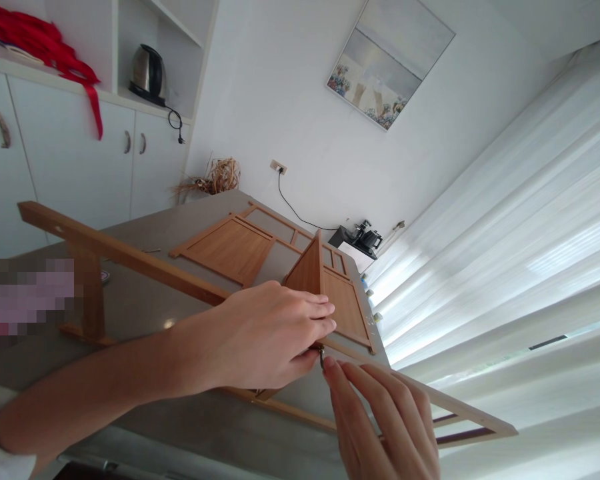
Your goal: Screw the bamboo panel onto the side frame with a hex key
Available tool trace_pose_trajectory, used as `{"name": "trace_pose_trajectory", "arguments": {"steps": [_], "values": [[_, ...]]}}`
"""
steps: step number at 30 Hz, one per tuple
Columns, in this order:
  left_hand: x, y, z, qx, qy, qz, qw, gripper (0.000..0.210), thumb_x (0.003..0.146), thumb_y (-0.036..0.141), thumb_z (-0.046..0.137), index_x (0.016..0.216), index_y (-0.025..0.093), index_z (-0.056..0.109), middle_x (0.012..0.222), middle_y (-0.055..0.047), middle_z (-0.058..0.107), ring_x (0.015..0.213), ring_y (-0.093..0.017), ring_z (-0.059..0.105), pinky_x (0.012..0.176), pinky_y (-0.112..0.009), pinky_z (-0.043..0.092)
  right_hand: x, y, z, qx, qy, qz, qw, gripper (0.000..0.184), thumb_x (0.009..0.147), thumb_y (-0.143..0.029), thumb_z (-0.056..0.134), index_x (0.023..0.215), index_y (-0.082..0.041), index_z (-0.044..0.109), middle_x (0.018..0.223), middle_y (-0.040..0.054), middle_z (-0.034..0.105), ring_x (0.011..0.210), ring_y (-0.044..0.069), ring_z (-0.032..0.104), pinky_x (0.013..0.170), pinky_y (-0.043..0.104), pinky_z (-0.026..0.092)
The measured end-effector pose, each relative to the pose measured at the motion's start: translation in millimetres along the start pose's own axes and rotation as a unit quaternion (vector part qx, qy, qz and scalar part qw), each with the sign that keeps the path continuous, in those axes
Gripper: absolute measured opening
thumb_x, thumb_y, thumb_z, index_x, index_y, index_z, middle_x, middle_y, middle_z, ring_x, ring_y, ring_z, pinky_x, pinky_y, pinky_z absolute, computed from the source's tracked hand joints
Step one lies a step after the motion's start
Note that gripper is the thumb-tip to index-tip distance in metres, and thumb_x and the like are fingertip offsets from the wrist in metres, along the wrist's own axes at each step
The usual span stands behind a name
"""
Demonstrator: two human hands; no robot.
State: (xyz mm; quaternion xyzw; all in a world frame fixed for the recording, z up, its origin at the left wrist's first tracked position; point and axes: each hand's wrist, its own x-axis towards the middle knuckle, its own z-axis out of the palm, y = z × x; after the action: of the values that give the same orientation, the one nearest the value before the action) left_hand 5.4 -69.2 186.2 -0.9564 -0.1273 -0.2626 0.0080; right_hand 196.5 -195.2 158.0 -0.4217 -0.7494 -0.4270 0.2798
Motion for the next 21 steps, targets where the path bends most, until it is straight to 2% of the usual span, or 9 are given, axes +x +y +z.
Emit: {"name": "trace_pose_trajectory", "arguments": {"steps": [4,8,14,18,21], "values": [[0,0,0.8,0.003,0.0,0.004,1.0,0.036,0.105,0.031,0.053,0.135,0.018,0.067,0.15,-0.001,0.062,0.143,-0.014,0.054,0.103,-0.026,0.051,-2,2,0,0.02,-0.001,0.001,1.0,0.013,0.096,-0.01,0.07,0.106,-0.013,0.078,0.095,0.0067,0.078,0.093,0.02,0.071,0.085,0.036,0.05],[0,-1,1.1,0.007,0.004,0.003,1.0,0.035,0.105,0.031,0.054,0.134,0.019,0.068,0.149,0.0,0.063,0.143,-0.014,0.054,0.103,-0.027,0.052,-2,3,-1,0.012,0.009,-0.005,1.0,0.018,0.102,-0.011,0.061,0.106,-0.015,0.078,0.093,0.0056,0.078,0.093,0.019,0.071,0.086,0.036,0.049],[1,-1,1.4,0.01,0.003,0.001,1.0,0.037,0.104,0.032,0.054,0.137,0.019,0.066,0.15,0.0,0.062,0.143,-0.014,0.054,0.103,-0.027,0.053,7,2,-12,-0.002,-0.066,-0.015,0.998,0.022,0.101,-0.007,0.059,0.115,-0.014,0.075,0.101,0.0081,0.079,0.097,0.021,0.071,0.09,0.04,0.047],[1,-1,1.6,0.01,0.003,0.003,1.0,0.036,0.104,0.032,0.054,0.136,0.019,0.067,0.15,0.0,0.063,0.143,-0.015,0.054,0.102,-0.027,0.053,13,-3,-15,-0.038,-0.071,-0.013,0.997,0.024,0.101,-0.006,0.056,0.114,-0.015,0.074,0.1,0.0076,0.079,0.096,0.021,0.071,0.091,0.041,0.045],[0,-1,1.6,0.013,0.003,0.001,1.0,0.037,0.105,0.033,0.053,0.137,0.019,0.066,0.149,0.0,0.063,0.143,-0.015,0.054,0.102,-0.027,0.053,12,-5,-11,-0.011,-0.059,0.009,0.998,0.022,0.098,-0.006,0.06,0.113,-0.014,0.074,0.099,0.008,0.078,0.095,0.022,0.07,0.087,0.039,0.047]]}}
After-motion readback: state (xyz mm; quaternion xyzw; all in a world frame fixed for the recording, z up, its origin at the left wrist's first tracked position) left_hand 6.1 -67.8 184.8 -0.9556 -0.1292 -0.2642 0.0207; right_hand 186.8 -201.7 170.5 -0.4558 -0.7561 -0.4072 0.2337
